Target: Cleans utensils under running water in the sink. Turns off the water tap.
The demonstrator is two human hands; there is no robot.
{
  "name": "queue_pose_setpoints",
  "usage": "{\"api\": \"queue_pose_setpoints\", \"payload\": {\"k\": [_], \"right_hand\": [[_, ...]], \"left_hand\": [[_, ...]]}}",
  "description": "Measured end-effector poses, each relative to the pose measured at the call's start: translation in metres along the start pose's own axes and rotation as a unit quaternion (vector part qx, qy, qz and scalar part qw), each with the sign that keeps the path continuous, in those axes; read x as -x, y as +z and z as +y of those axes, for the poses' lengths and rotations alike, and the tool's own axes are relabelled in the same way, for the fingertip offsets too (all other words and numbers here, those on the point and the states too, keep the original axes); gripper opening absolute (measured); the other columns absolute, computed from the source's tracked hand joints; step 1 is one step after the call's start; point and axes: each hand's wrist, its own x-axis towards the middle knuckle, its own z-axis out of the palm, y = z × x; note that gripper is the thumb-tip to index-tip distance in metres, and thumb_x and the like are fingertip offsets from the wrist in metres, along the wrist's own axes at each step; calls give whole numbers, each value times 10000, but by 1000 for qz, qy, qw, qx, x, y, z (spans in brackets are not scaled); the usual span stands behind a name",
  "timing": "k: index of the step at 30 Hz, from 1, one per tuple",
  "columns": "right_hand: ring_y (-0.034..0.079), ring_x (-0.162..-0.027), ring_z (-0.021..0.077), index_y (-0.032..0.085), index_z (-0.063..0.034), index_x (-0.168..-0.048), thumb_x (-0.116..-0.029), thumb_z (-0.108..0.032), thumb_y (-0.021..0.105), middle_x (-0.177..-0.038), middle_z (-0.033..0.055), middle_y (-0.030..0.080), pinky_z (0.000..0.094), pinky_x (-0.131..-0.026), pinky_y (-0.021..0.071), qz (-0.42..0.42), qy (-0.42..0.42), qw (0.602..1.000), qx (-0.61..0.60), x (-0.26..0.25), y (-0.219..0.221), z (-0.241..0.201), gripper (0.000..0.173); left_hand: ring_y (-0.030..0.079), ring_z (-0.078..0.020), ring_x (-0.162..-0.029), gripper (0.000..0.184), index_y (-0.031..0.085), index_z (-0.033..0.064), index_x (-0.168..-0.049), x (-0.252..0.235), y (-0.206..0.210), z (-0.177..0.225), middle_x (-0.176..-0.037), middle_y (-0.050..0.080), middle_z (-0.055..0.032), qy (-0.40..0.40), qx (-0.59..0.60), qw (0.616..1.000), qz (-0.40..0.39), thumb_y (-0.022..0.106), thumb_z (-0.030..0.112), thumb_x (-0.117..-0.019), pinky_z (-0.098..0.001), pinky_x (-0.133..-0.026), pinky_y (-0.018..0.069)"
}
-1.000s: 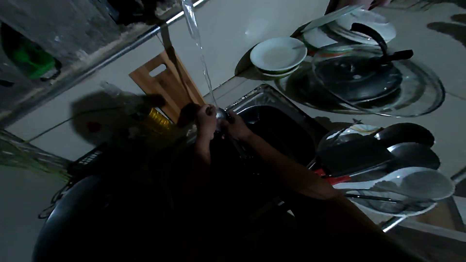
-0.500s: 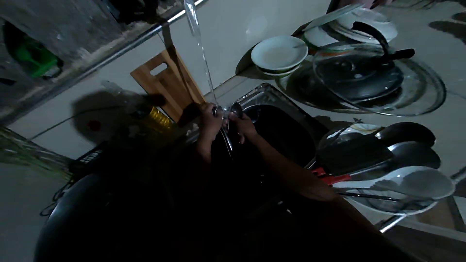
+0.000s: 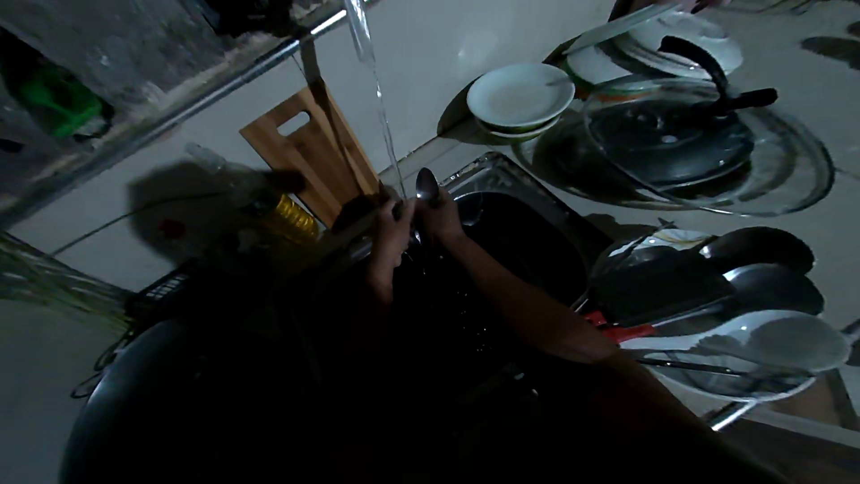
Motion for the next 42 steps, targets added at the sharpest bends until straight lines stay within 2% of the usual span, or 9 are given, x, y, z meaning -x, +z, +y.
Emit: {"api": "queue_pose_setpoints", "payload": {"k": [4, 13, 18, 22, 26, 31, 33, 36, 42], "right_hand": [[662, -1034, 340, 620, 54, -1227, -960, -172, 723, -1130, 242, 672, 519, -942, 519, -22, 9, 990, 142, -10, -8, -12, 364], [607, -1222, 391, 621, 73, -1222, -998, -144, 631, -1263, 264, 631, 530, -1031, 480, -126, 1, 898, 422, -2, -4, -49, 313], [638, -1154, 401, 426, 54, -1410, -1063, -176, 547, -1280, 292, 598, 544, -977, 518, -137, 39, 934, 326, -4, -16, -45, 433], [631, -1152, 378, 515, 54, -1391, -1100, -260, 478, -1274, 281, 617, 535, -1012, 485, -162, 59, 948, 269, -8, -24, -16, 429], [641, -886, 222, 553, 33, -1323, -1122, -225, 406, -1077, 179, 649, 405, -835, 541, -160, 92, 970, 158, 0, -18, 11, 359], [589, -896, 182, 579, -44, -1298, -1135, -292, 332, -1063, 110, 614, 397, -805, 510, -188, 149, 967, 84, 12, -18, 5, 386], [621, -693, 152, 582, -77, -1077, -1121, -338, 301, -829, 52, 621, 346, -603, 546, -182, 210, 955, -106, 14, -18, 11, 386], [667, -753, 230, 576, -145, -1089, -1079, -556, 151, -869, 78, 663, 412, -614, 564, -248, 240, 894, -285, 15, -22, 19, 590], [677, -717, 132, 550, -166, -1205, -1108, -510, 210, -895, 33, 692, 263, -608, 575, -341, 167, 902, -206, 8, -33, 19, 493]], "left_hand": [[561, -276, -1251, 431, 506, 19, -1410, 2, -10, -8, -1408, 540, -202, 32, 32, 997, -67, 633, 161, -1024, -468, -1033, 487], [632, -392, -1199, 457, 567, -19, -1355, 7, -5, 8, -1266, 653, -248, 44, -275, 955, -97, 688, 16, -916, -592, -1023, 491], [623, -363, -1206, 417, 547, -5, -1398, -4, -3, -6, -1337, 612, -242, 36, -168, 982, -77, 596, 26, -985, -549, -1016, 507], [634, -360, -1153, 336, 589, -33, -1336, -7, -11, -9, -1272, 635, -258, 48, -115, 992, -28, 568, 139, -1049, -540, -1004, 496], [634, -327, -1103, 377, 566, -28, -1356, 4, -12, 9, -1263, 620, -247, 37, -73, 996, -35, 552, 218, -1069, -509, -957, 516], [650, -316, -1026, 376, 550, 53, -1393, 2, -8, 18, -1298, 606, -220, 37, -85, 993, -77, 600, 106, -1024, -494, -844, 551], [650, -284, -1048, 377, 566, 99, -1388, -3, -8, 18, -1318, 604, -183, 52, -75, 992, -90, 614, 89, -1014, -475, -871, 552], [634, -258, -1185, 319, 636, 67, -1314, -11, -7, 18, -1321, 639, -158, 91, -75, 988, -98, 646, 85, -996, -463, -1013, 516], [639, -288, -1178, 354, 642, 56, -1326, -23, -4, 14, -1297, 652, -185, 95, -95, 988, -75, 661, 68, -973, -490, -1013, 510]]}}
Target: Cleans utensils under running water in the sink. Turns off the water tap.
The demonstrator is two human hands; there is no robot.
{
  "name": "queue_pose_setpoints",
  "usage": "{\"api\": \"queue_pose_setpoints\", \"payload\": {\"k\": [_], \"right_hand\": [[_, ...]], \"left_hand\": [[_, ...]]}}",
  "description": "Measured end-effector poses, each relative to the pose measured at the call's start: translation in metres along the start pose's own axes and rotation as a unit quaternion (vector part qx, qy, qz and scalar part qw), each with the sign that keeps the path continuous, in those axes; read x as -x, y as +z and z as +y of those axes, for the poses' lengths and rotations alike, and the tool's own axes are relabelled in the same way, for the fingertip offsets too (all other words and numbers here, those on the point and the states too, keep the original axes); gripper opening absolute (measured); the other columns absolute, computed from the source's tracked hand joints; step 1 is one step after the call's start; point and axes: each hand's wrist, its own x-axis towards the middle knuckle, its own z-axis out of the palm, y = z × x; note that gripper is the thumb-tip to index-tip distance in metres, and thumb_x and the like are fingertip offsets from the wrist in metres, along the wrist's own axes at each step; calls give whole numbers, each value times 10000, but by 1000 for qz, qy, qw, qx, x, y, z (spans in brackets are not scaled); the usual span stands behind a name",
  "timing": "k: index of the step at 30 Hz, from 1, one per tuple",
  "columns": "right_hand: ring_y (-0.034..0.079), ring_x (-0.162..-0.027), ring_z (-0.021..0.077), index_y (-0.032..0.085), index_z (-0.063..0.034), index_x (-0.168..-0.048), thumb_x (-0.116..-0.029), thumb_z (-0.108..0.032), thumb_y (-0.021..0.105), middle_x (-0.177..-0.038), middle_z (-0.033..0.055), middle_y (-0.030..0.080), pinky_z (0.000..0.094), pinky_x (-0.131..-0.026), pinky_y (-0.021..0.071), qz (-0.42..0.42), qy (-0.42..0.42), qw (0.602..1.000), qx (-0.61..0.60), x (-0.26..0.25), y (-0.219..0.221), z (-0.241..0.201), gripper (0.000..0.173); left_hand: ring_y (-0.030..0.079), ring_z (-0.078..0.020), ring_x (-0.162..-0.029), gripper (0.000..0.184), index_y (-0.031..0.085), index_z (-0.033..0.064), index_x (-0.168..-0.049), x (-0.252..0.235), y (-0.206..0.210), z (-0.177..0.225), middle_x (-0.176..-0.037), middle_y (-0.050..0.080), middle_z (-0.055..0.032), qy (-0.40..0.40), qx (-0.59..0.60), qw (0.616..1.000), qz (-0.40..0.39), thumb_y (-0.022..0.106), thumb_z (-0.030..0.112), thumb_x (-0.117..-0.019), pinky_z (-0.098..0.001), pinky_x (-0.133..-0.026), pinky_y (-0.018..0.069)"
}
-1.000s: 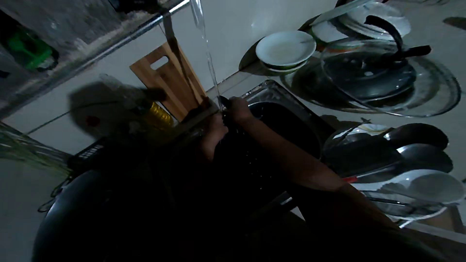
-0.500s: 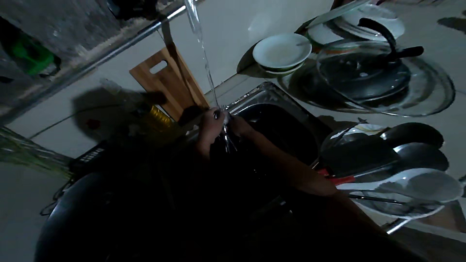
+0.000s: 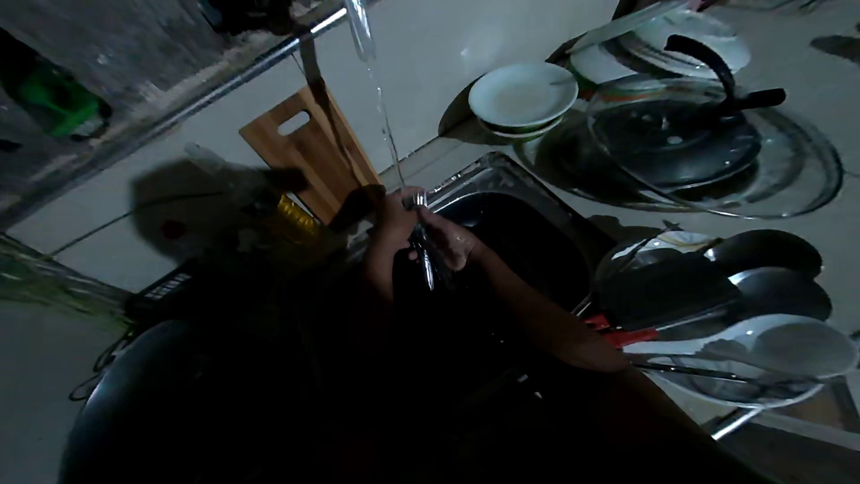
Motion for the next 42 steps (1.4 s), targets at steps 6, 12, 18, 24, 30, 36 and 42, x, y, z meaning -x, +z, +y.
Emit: {"api": "queue_pose_setpoints", "payload": {"k": [6, 12, 18, 24, 30, 36, 42], "right_hand": [[630, -681, 69, 556, -54, -1176, -1025, -4, 512, -915, 18, 694, 219, -633, 549, -12, -32, 993, 115, 1, -6, -5, 165], [667, -643, 89, 551, -60, -1080, -1061, -95, 484, -702, -27, 650, 266, -670, 595, -17, 44, 988, 146, 9, -8, 8, 78], [633, -588, 94, 549, -55, -1045, -1032, -24, 507, -653, -30, 599, 270, -634, 589, -35, 53, 987, 151, 16, -7, 9, 54], [618, -582, 67, 574, -66, -1041, -986, -23, 504, -672, -52, 599, 247, -619, 578, -113, 76, 966, 218, 20, -18, -7, 99], [616, -618, 77, 570, -10, -1159, -1051, -92, 552, -761, -8, 605, 246, -627, 572, 27, -5, 975, 221, 11, -5, -3, 137], [580, -572, 73, 543, -5, -1167, -1009, 1, 567, -719, -2, 577, 230, -574, 542, 52, -76, 970, 223, 9, 12, -22, 160], [643, -635, 113, 574, 39, -1173, -1001, -32, 588, -743, 31, 642, 288, -674, 583, 2, -7, 964, 265, 15, -4, -3, 186]], "left_hand": [[631, -207, -1086, 362, 573, -16, -1334, 0, -1, -5, -1250, 629, -183, 38, 113, 993, -12, 630, 37, -980, -372, -943, 535], [637, -208, -897, 351, 569, -2, -1357, -9, -13, 22, -1060, 681, -179, 50, -16, 998, -31, 581, 23, -1007, -386, -848, 528], [641, -154, -952, 388, 588, -22, -1342, -9, 4, 4, -1111, 675, -155, 69, 107, 991, 39, 649, 16, -961, -322, -868, 537], [657, -146, -965, 274, 599, -48, -1277, -4, 6, -1, -1117, 677, -123, 59, 208, 976, 6, 547, 79, -1039, -333, -887, 552], [546, -126, -732, 369, 601, -33, -877, -9, 13, 14, -801, 580, -71, 43, 79, 986, 143, 759, 296, -934, -338, -733, 493], [522, -95, -529, 414, 579, 148, -1330, 20, 20, 2, -827, 611, -38, -142, 281, 949, 36, 660, 373, -993, -262, -432, 466], [708, -178, -907, 311, 636, -13, -1129, 14, 16, -7, -950, 739, -90, -35, 311, 949, -38, 484, 255, -1087, -367, -879, 579]]}}
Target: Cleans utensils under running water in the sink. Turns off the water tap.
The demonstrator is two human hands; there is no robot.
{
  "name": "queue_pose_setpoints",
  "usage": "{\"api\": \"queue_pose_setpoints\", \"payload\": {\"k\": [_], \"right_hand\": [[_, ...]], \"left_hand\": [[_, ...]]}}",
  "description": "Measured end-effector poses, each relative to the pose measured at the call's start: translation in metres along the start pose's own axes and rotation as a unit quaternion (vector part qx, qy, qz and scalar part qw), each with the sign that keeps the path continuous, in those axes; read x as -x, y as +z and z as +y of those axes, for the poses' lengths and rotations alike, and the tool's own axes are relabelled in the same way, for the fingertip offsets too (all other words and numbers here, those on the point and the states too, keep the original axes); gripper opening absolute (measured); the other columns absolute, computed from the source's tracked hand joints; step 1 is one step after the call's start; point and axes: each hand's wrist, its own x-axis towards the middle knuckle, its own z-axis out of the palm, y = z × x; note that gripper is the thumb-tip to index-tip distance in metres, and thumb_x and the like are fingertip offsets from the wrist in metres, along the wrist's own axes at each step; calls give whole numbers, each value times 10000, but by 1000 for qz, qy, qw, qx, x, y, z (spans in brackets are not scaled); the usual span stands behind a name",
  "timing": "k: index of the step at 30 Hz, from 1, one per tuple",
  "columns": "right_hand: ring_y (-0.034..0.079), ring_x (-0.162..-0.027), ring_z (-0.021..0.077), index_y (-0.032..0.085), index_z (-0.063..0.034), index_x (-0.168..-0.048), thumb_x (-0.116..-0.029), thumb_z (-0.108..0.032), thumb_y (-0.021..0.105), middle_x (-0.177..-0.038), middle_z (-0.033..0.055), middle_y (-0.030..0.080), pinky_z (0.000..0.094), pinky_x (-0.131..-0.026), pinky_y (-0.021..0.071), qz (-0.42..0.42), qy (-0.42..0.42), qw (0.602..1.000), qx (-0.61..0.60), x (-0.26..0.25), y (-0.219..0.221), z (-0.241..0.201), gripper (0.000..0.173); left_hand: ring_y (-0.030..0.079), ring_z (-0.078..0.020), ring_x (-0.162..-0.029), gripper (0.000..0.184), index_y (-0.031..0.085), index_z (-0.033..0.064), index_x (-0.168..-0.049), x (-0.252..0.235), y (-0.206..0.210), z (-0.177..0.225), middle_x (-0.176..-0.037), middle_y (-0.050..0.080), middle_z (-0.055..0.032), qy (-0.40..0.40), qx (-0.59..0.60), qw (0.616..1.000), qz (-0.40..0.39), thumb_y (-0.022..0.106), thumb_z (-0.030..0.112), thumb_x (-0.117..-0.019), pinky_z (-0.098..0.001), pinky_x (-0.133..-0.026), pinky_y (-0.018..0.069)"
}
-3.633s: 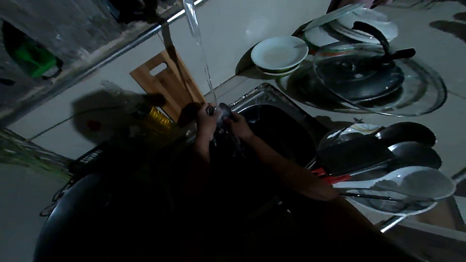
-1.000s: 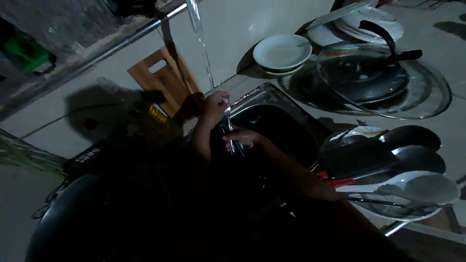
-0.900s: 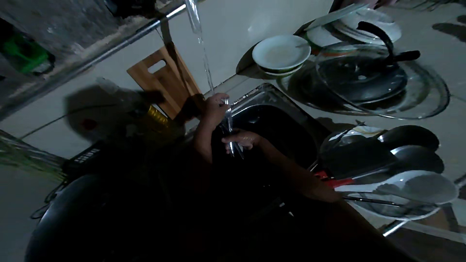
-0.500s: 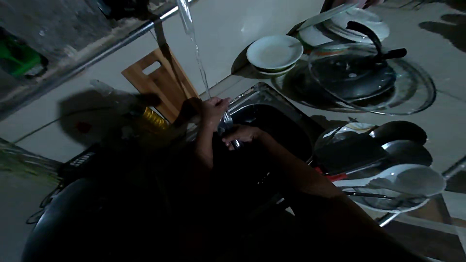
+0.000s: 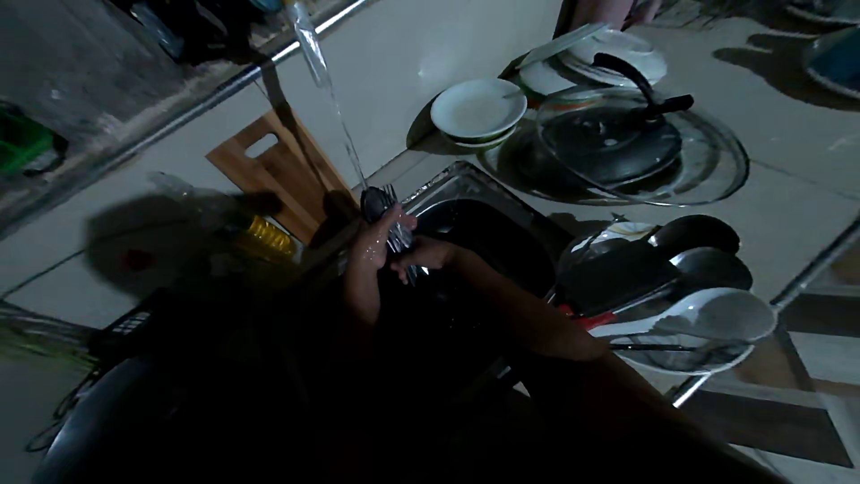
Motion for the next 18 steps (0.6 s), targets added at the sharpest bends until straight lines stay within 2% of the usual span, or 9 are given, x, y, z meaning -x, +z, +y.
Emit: {"api": "queue_pose_setpoints", "payload": {"k": [2, 5, 7, 9, 12, 13, 15, 16, 18], "right_hand": [[645, -660, 106, 579, 23, -1131, -1013, -53, 583, -763, 19, 637, 277, -686, 582, 8, 55, 998, -27, 7, 2, 7, 141], [597, -557, 78, 605, 1, -1061, -1013, -108, 610, -705, 4, 624, 222, -534, 519, 34, 66, 997, -22, 9, 5, 6, 120], [567, -539, 69, 599, 18, -1146, -990, -105, 650, -729, 22, 615, 212, -501, 490, 66, 37, 997, 10, 8, 6, 4, 205], [576, -588, 90, 556, 36, -1277, -955, -59, 693, -807, 72, 635, 242, -556, 514, 86, 12, 996, 23, 8, 4, 7, 363], [610, -651, 91, 475, 21, -1380, -954, -75, 697, -878, 92, 666, 243, -589, 525, 74, -43, 996, -30, 10, 1, 16, 489], [626, -702, 104, 426, 1, -1433, -989, -154, 670, -933, 103, 662, 256, -623, 538, 78, -54, 994, -47, 11, 0, 14, 530], [646, -1065, 239, 269, -19, -1576, -1047, -312, 589, -1293, 230, 608, 395, -929, 545, 102, -42, 991, -73, 15, -2, 0, 685], [635, -1096, 249, 247, -25, -1593, -1059, -345, 558, -1312, 240, 594, 402, -957, 533, 113, -48, 989, -85, 15, -2, -9, 696], [591, -739, 99, 470, -22, -1396, -1058, -312, 556, -913, 77, 599, 261, -680, 533, 130, -82, 983, -96, 15, -1, -27, 453]], "left_hand": [[722, -177, -822, 257, 606, -14, -1103, -1, 8, 7, -844, 725, -69, 10, 30, 999, 12, 498, 219, -1087, -358, -838, 605], [707, -144, -709, 135, 574, 34, -1077, 2, 19, 12, -763, 689, -32, -5, 99, 995, 17, 530, 161, -1070, -304, -714, 622], [703, -134, -774, 129, 580, 23, -1131, 1, 18, 10, -845, 699, -36, -3, 80, 997, 10, 550, 123, -1054, -303, -760, 614], [693, -158, -837, 194, 578, -8, -1183, -3, 14, 5, -906, 706, -69, 23, 18, 1000, 2, 602, 82, -1012, -344, -815, 593], [682, -132, -744, 110, 591, 41, -1069, -5, 7, 3, -800, 688, -17, 49, -12, 999, 12, 555, 142, -1045, -326, -741, 599], [676, -119, -705, 140, 591, 58, -1034, -4, 7, 4, -759, 677, 1, 37, -1, 999, 31, 529, 179, -1066, -312, -708, 598], [642, -77, -657, 133, 585, 99, -981, 1, 7, 6, -734, 647, 29, 19, 23, 998, 56, 512, 168, -1067, -263, -648, 582], [625, -70, -686, 59, 559, 99, -1048, 6, 7, 8, -787, 624, 26, 3, 18, 999, 46, 508, 124, -1059, -258, -663, 574], [640, -94, -653, 92, 551, 58, -1108, 13, 8, 15, -787, 638, -3, -42, -46, 998, 11, 522, 30, -1026, -267, -627, 586]]}}
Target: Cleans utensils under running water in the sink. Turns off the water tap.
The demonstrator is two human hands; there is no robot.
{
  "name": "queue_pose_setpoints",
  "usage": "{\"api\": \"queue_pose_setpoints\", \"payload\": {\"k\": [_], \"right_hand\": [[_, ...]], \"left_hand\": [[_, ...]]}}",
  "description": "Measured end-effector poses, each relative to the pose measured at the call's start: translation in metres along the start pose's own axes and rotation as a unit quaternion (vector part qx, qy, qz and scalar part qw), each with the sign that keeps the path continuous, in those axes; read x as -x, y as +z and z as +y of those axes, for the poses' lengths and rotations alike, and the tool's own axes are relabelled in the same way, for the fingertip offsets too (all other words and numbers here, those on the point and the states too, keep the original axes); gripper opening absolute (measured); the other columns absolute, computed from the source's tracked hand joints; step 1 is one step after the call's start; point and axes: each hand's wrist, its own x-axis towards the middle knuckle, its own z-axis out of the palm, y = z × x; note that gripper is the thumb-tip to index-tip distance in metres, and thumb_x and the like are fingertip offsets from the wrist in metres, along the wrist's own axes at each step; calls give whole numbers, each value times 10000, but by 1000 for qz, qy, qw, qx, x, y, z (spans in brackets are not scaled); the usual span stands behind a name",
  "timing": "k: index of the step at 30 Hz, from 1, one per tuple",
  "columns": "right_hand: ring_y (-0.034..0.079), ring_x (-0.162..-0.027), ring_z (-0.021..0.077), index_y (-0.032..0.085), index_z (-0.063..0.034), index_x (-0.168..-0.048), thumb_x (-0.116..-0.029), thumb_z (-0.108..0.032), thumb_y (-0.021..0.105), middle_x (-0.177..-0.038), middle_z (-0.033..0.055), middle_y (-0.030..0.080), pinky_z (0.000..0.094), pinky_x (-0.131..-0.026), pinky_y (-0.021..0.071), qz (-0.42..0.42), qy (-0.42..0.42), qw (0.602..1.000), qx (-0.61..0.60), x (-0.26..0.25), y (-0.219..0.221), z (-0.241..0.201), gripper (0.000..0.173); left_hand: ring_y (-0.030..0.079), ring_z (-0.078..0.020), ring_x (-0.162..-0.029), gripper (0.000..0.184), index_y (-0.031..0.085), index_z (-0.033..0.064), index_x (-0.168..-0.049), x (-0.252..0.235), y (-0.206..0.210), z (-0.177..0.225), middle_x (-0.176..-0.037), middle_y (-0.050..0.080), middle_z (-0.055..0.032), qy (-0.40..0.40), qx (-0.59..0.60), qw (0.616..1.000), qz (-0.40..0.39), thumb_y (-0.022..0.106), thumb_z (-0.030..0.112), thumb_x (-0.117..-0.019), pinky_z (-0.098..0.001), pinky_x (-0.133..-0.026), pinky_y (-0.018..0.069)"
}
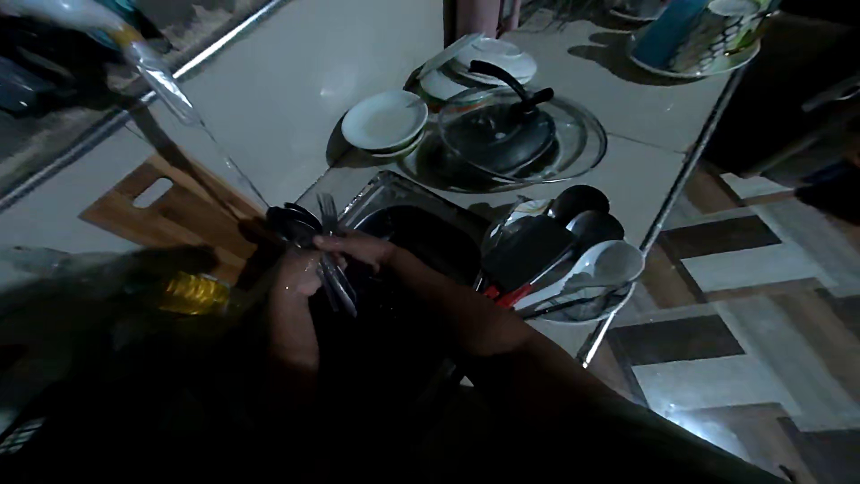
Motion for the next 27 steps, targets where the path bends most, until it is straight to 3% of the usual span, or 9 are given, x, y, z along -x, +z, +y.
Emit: {"api": "queue_pose_setpoints", "payload": {"k": [1, 3, 7, 11, 14, 16, 22, 25, 27], "right_hand": [[545, -595, 60, 534, -58, -1288, -1044, -298, 587, -776, 14, 569, 225, -553, 505, -5, 8, 1000, -18, -3, 1, -6, 347], [546, -579, 92, 548, -76, -1320, -1026, -223, 625, -818, 46, 613, 266, -529, 501, -16, 27, 999, -43, -5, 2, -15, 338], [615, -792, 142, 556, -37, -1335, -1024, -205, 628, -996, 104, 650, 330, -711, 541, 51, 35, 998, -7, -4, 9, -24, 360], [602, -779, 142, 548, -40, -1332, -1035, -296, 617, -989, 98, 638, 320, -695, 529, 98, 59, 993, 7, -1, 13, -34, 398], [647, -821, 138, 544, -36, -1340, -1057, -286, 574, -1003, 89, 674, 324, -748, 560, 143, 41, 988, -29, -13, 15, -27, 378], [660, -886, 180, 535, -31, -1367, -1071, -303, 548, -1065, 124, 682, 371, -806, 559, 166, 38, 984, -44, -22, 16, -21, 402], [634, -861, 137, 616, -28, -1245, -1056, -335, 565, -1025, 84, 667, 352, -783, 546, 30, 119, 992, 1, -29, 34, -21, 364], [609, -815, 138, 618, -37, -1219, -1072, -362, 518, -990, 76, 642, 351, -732, 528, 51, 133, 990, 11, -36, 41, -26, 370], [607, -869, 187, 629, -15, -1218, -1073, -380, 513, -1043, 123, 644, 404, -777, 520, 99, 141, 985, 20, -41, 44, -30, 410]], "left_hand": [[652, -112, -629, 105, 564, 34, -1092, 1, -1, 2, -756, 649, -17, -17, -44, 999, -27, 538, -6, -999, -277, -614, 594], [656, -121, -598, 111, 577, 22, -1054, 2, -4, 6, -712, 651, -19, -37, -88, 992, -79, 534, -44, -977, -278, -596, 599], [668, -146, -602, 128, 574, 52, -1066, 7, -12, 12, -705, 658, -24, -36, -77, 984, -154, 521, -13, -970, -304, -605, 611], [696, -169, -645, 128, 569, 30, -1078, 18, -12, -4, -750, 687, -48, -31, -33, 985, -167, 493, -2, -979, -331, -646, 626], [662, -167, -726, 322, 531, 4, -1281, 16, -23, -17, -921, 670, -91, -43, -70, 985, -150, 540, -17, -959, -322, -677, 592], [645, -153, -662, 337, 474, 23, -1346, 19, -26, -14, -847, 639, -74, -74, -91, 985, -127, 530, 10, -1014, -303, -614, 582], [497, -81, -468, 83, 566, 41, -1016, 22, -30, 2, -631, 524, -5, -62, -90, 987, -116, 487, 32, -1039, -212, -459, 476], [649, -194, -631, 305, 523, 50, -1302, 17, -42, 22, -810, 635, -109, -98, -239, 960, -109, 619, 111, -1018, -338, -584, 588], [658, -350, -987, 583, 457, 69, -1485, 11, -58, 40, -1187, 659, -210, -133, -348, 924, -88, 706, 221, -980, -564, -829, 553]]}}
